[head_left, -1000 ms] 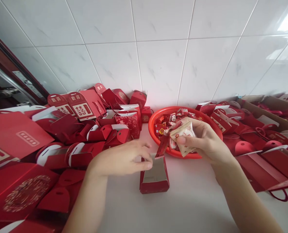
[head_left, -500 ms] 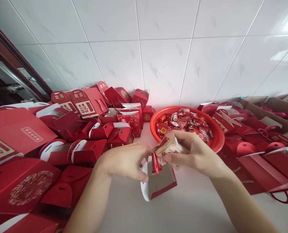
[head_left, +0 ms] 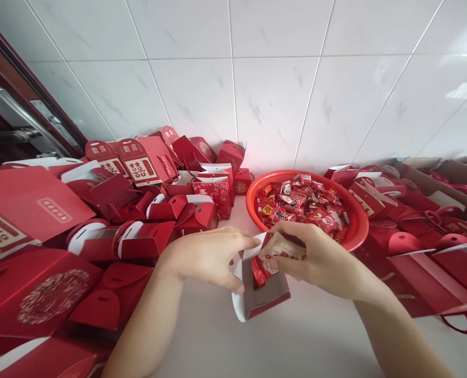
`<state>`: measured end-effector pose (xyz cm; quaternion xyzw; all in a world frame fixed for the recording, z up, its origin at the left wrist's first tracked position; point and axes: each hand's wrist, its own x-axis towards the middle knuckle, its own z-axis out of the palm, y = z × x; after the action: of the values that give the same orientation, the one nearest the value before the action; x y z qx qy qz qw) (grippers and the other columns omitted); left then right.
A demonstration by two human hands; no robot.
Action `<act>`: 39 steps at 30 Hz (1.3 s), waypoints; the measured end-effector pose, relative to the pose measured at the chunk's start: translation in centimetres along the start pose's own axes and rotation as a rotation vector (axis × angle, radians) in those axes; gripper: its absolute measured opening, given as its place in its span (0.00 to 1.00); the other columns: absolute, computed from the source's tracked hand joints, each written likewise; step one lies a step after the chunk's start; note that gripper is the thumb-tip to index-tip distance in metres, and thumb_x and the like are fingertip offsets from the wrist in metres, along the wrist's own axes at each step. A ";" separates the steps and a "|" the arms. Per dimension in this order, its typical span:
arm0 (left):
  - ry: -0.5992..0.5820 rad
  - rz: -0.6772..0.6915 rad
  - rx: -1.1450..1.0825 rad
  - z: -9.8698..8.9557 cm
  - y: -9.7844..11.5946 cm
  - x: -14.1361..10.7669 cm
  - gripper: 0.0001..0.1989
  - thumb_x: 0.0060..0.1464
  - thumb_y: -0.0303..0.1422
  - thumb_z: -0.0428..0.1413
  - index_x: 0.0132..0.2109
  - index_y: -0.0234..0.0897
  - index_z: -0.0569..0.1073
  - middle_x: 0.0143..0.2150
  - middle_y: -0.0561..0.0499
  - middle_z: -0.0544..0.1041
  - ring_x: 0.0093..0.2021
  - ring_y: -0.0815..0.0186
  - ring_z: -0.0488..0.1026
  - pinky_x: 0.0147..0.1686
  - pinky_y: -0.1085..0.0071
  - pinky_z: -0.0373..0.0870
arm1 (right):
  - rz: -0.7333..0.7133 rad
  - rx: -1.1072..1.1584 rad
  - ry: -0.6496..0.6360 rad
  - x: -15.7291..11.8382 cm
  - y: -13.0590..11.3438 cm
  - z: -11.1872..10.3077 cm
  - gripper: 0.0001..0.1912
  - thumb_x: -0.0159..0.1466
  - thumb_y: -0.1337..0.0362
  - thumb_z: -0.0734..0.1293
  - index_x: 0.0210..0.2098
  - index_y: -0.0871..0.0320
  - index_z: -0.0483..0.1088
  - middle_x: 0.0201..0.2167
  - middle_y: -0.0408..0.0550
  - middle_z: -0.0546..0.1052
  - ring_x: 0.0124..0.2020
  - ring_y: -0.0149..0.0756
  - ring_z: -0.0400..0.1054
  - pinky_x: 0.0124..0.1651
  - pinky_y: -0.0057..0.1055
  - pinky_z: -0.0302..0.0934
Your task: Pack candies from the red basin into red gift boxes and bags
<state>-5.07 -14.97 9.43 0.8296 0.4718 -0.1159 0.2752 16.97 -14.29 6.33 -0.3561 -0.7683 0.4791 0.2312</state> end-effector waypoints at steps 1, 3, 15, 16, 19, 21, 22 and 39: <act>0.006 0.000 0.005 0.0 0.1 0.1 0.25 0.47 0.37 0.67 0.51 0.39 0.71 0.45 0.50 0.77 0.48 0.58 0.75 0.40 0.71 0.69 | -0.005 0.011 0.014 0.0 0.0 -0.1 0.03 0.62 0.69 0.67 0.32 0.58 0.67 0.27 0.38 0.70 0.28 0.28 0.61 0.30 0.25 0.57; 0.026 0.015 0.001 0.0 0.1 0.2 0.23 0.46 0.37 0.67 0.49 0.39 0.73 0.43 0.51 0.77 0.46 0.58 0.75 0.40 0.71 0.69 | -0.014 0.037 0.037 0.1 -0.1 0.0 0.02 0.62 0.69 0.67 0.34 0.58 0.68 0.28 0.39 0.71 0.29 0.29 0.62 0.30 0.26 0.57; 0.006 0.080 -0.031 0.0 -0.5 0.6 0.27 0.47 0.38 0.68 0.54 0.40 0.72 0.51 0.51 0.76 0.46 0.61 0.76 0.39 0.73 0.68 | -0.010 -0.204 -0.023 -0.2 -0.1 0.0 0.06 0.63 0.72 0.64 0.31 0.56 0.65 0.27 0.39 0.72 0.27 0.28 0.62 0.27 0.23 0.55; 0.008 0.088 -0.029 0.1 -0.6 0.6 0.31 0.47 0.38 0.68 0.58 0.40 0.70 0.51 0.50 0.76 0.46 0.61 0.77 0.40 0.73 0.68 | -0.020 -0.197 -0.017 -0.2 0.1 -0.2 0.05 0.63 0.71 0.65 0.32 0.57 0.65 0.28 0.39 0.72 0.28 0.28 0.63 0.28 0.24 0.56; 0.031 0.108 -0.024 0.2 -0.6 0.6 0.39 0.48 0.38 0.68 0.66 0.43 0.64 0.53 0.50 0.76 0.46 0.61 0.77 0.45 0.71 0.68 | -0.050 -0.230 0.038 0.0 0.4 -0.9 0.08 0.63 0.71 0.65 0.29 0.56 0.63 0.25 0.38 0.69 0.26 0.28 0.61 0.28 0.24 0.55; 0.047 0.115 -0.037 0.2 -0.5 0.7 0.38 0.48 0.37 0.68 0.65 0.43 0.65 0.54 0.50 0.76 0.47 0.61 0.77 0.46 0.71 0.69 | -0.053 -0.246 0.058 0.0 0.4 -1.0 0.08 0.63 0.71 0.65 0.28 0.57 0.64 0.24 0.38 0.68 0.26 0.28 0.61 0.28 0.24 0.55; 0.050 0.119 -0.053 0.2 -0.4 0.8 0.35 0.48 0.37 0.68 0.63 0.42 0.68 0.53 0.50 0.76 0.47 0.61 0.76 0.46 0.71 0.69 | -0.057 -0.233 0.050 0.1 0.3 -1.0 0.07 0.63 0.72 0.65 0.29 0.57 0.66 0.26 0.39 0.70 0.27 0.28 0.62 0.29 0.24 0.56; 0.015 0.163 -0.192 -0.2 -0.9 1.7 0.25 0.43 0.31 0.69 0.50 0.37 0.75 0.49 0.50 0.78 0.49 0.61 0.76 0.46 0.72 0.73 | -0.148 -0.281 -0.075 -0.3 -0.5 0.0 0.08 0.63 0.74 0.64 0.29 0.58 0.67 0.27 0.40 0.69 0.28 0.28 0.62 0.32 0.25 0.56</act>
<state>-4.97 -13.30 8.56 0.8357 0.4139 -0.0414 0.3586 16.96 -14.66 6.78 -0.3091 -0.8600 0.3615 0.1849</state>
